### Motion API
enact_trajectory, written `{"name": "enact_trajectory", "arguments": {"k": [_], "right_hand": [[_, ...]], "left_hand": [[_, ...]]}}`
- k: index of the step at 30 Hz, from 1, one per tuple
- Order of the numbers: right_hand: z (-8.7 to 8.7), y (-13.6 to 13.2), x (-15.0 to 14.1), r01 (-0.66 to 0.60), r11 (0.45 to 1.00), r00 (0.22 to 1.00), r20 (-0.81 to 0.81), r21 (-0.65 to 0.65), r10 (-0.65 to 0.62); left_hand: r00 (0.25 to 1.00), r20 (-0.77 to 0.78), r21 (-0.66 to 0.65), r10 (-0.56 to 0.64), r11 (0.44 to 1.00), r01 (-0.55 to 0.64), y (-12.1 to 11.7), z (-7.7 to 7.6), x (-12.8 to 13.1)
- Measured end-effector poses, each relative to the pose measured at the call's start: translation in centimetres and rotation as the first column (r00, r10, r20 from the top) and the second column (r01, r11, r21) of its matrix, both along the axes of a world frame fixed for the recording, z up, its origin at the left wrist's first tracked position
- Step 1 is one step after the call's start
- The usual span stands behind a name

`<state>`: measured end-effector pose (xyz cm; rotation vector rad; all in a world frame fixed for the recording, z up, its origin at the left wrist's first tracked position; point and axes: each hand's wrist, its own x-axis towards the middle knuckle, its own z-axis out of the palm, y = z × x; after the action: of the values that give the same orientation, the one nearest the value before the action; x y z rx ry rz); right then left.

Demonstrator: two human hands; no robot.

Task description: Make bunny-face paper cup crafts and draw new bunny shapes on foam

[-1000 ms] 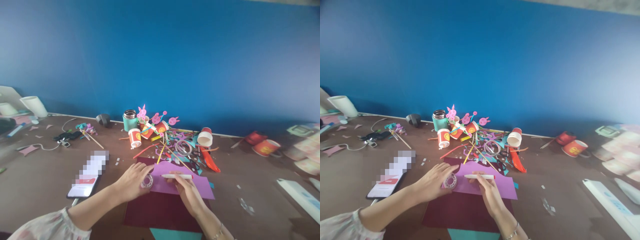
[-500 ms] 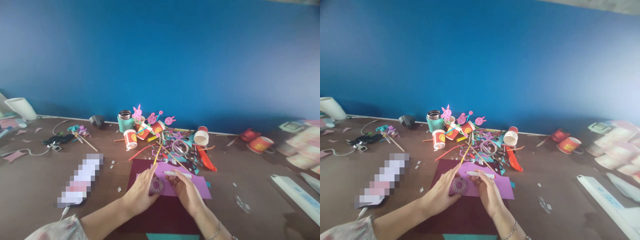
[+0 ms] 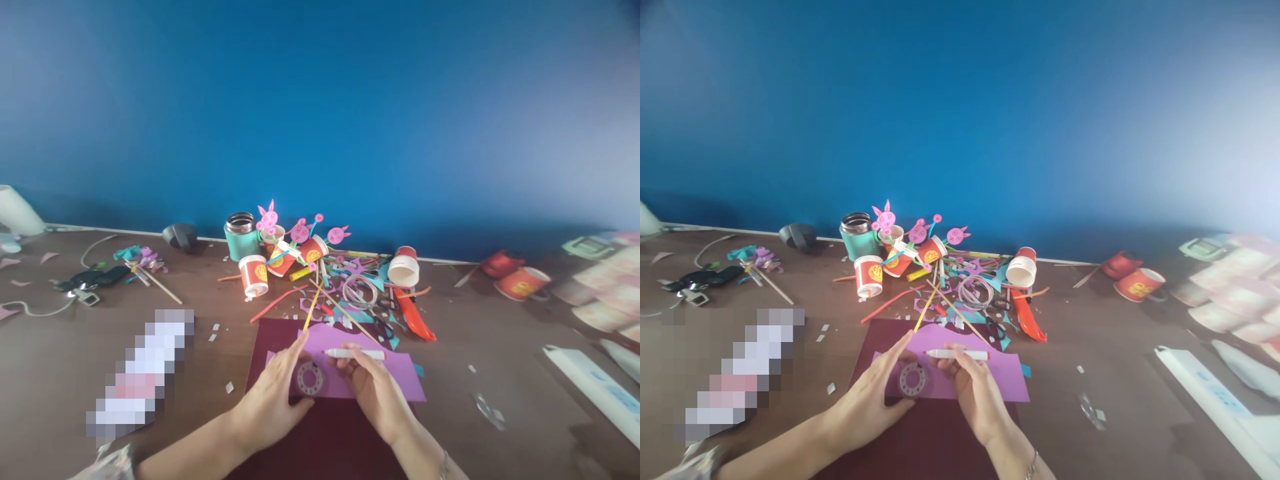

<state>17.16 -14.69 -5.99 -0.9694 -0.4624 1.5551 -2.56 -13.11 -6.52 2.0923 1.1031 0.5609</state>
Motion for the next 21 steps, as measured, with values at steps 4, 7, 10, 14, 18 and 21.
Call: {"name": "enact_trajectory", "arguments": {"k": [4, 7, 10, 14, 18, 21], "right_hand": [[-0.4, -0.2, 0.1, -0.034, 0.999, 0.999, 0.032, 0.041, 0.033], [-0.6, -0.4, 0.1, -0.064, 0.996, 0.997, 0.040, 0.054, 0.062], [-0.7, -0.4, 0.2, -0.078, 0.996, 0.995, 0.063, 0.047, 0.075], [-0.8, -0.8, 0.2, -0.072, 0.997, 0.986, 0.156, 0.039, 0.065], [0.1, -1.5, 0.0, -0.149, 0.988, 0.864, 0.492, 0.049, 0.106], [1.4, -1.7, -0.4, -0.280, 0.953, 0.603, 0.794, 0.119, 0.078]], "left_hand": [[0.998, -0.051, -0.013, -0.021, 1.000, 0.021, 0.0, -0.1, -0.1], [0.997, -0.067, -0.012, -0.033, 0.999, 0.032, 0.0, -0.1, -0.2], [0.998, -0.055, -0.020, -0.036, 0.999, 0.035, 0.0, 0.0, -0.2], [0.999, -0.021, -0.008, -0.043, 0.999, 0.043, 0.0, 0.1, -0.2], [0.998, 0.018, 0.033, -0.053, 0.998, 0.052, 0.0, -0.1, -0.1], [0.997, 0.035, 0.069, -0.068, 0.995, 0.066, 0.0, -0.2, -0.1]]}}
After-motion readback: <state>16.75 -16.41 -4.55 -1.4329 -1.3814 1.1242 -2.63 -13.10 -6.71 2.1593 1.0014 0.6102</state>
